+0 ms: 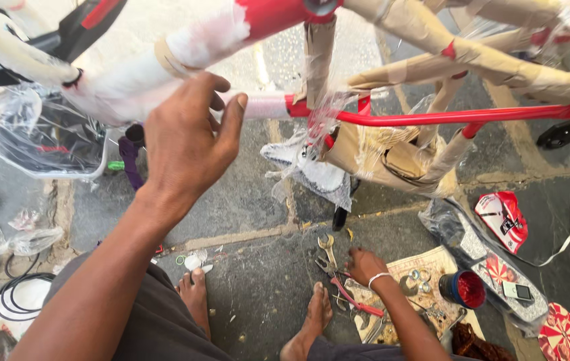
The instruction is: The person removes plastic and cardboard wrapping from a bicycle frame by hand, then positions a black fender onto the frame and secures it with screws using a tool.
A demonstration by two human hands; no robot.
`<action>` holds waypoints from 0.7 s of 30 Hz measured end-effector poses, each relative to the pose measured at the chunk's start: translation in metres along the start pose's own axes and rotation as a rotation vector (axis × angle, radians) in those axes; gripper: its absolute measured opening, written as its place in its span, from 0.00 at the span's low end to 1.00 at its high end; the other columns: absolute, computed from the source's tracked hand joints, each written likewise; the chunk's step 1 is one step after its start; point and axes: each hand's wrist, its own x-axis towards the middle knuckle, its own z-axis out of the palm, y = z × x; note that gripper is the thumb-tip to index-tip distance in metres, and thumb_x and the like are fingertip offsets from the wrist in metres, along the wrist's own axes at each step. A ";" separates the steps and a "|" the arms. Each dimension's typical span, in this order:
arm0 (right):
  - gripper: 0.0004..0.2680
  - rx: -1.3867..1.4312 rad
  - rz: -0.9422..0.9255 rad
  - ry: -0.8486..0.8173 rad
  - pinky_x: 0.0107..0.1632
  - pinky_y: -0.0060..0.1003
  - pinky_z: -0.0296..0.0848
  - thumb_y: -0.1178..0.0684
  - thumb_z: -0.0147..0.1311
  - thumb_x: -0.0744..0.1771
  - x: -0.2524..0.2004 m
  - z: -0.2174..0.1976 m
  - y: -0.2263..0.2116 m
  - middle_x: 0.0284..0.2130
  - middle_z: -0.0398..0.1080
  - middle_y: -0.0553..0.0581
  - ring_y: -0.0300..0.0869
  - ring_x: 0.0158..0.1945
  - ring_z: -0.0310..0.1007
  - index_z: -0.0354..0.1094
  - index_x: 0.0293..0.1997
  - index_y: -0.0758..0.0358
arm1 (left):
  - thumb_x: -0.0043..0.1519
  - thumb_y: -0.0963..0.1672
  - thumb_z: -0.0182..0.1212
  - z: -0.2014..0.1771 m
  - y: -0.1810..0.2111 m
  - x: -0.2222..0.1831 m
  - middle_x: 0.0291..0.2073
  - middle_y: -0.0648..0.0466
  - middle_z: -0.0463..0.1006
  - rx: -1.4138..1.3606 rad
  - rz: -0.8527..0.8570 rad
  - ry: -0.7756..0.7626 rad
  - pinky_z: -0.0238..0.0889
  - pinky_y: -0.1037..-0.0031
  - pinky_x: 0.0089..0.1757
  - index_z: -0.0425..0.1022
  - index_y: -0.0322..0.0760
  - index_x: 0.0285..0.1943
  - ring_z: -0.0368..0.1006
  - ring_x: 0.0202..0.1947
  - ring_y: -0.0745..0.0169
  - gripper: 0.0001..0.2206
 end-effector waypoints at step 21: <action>0.08 0.534 -0.307 1.023 0.41 0.48 0.74 0.53 0.55 0.67 -0.112 -0.252 -0.127 0.39 0.76 0.64 0.54 0.36 0.78 0.72 0.44 0.68 | 0.66 0.47 0.59 0.085 0.045 -0.039 0.28 0.47 0.76 -0.302 -0.379 -0.035 0.65 0.58 0.35 0.73 0.30 0.40 0.73 0.28 0.48 0.12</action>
